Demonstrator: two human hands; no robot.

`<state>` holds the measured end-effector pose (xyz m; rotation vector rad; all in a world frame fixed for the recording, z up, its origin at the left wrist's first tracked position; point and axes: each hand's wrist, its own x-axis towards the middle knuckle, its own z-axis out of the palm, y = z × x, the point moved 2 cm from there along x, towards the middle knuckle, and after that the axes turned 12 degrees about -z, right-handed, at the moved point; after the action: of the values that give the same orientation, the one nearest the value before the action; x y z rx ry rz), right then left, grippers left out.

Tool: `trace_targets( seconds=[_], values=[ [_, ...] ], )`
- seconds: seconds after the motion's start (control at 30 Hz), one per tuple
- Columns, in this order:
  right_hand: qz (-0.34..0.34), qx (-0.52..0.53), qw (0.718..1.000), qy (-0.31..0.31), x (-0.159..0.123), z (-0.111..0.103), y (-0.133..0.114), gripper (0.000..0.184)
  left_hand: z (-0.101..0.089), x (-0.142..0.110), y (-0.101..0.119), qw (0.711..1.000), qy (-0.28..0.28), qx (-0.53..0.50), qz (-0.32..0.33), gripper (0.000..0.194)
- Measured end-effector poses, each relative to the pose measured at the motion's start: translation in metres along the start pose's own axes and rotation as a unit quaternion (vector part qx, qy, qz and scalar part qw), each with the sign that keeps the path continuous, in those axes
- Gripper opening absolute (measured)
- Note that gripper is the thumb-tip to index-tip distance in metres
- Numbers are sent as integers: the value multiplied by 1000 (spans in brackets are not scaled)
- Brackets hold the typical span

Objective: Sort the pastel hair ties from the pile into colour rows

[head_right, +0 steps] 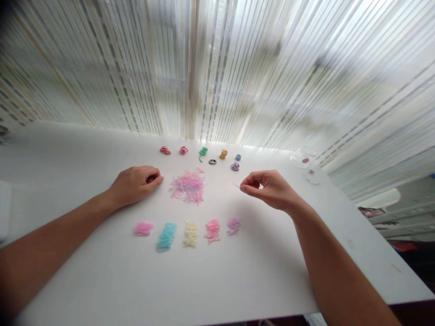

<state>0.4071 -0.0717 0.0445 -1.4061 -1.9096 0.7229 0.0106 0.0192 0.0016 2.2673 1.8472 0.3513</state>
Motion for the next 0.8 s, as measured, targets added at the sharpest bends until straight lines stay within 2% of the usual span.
trace_targets(
  seconds=[0.07, 0.2, 0.47, 0.8],
  values=[
    [20, 29, 999, -8, -8, 2, 9, 39, -1, 0, 0, 1000, -3, 6, -6, 37],
    [17, 40, 997, -71, -15, 9, 15, 29, -3, 1, 0, 1000, -1, 24, -19, 39],
    [1, 36, 981, -193, -19, 12, -2, 18, -6, 4, -5, 999, -2, 37, -36, 43],
    [-43, 26, 962, -269, -25, 19, -12, 13, -5, 8, -8, 999, 7, 45, -22, 45]
  ],
)
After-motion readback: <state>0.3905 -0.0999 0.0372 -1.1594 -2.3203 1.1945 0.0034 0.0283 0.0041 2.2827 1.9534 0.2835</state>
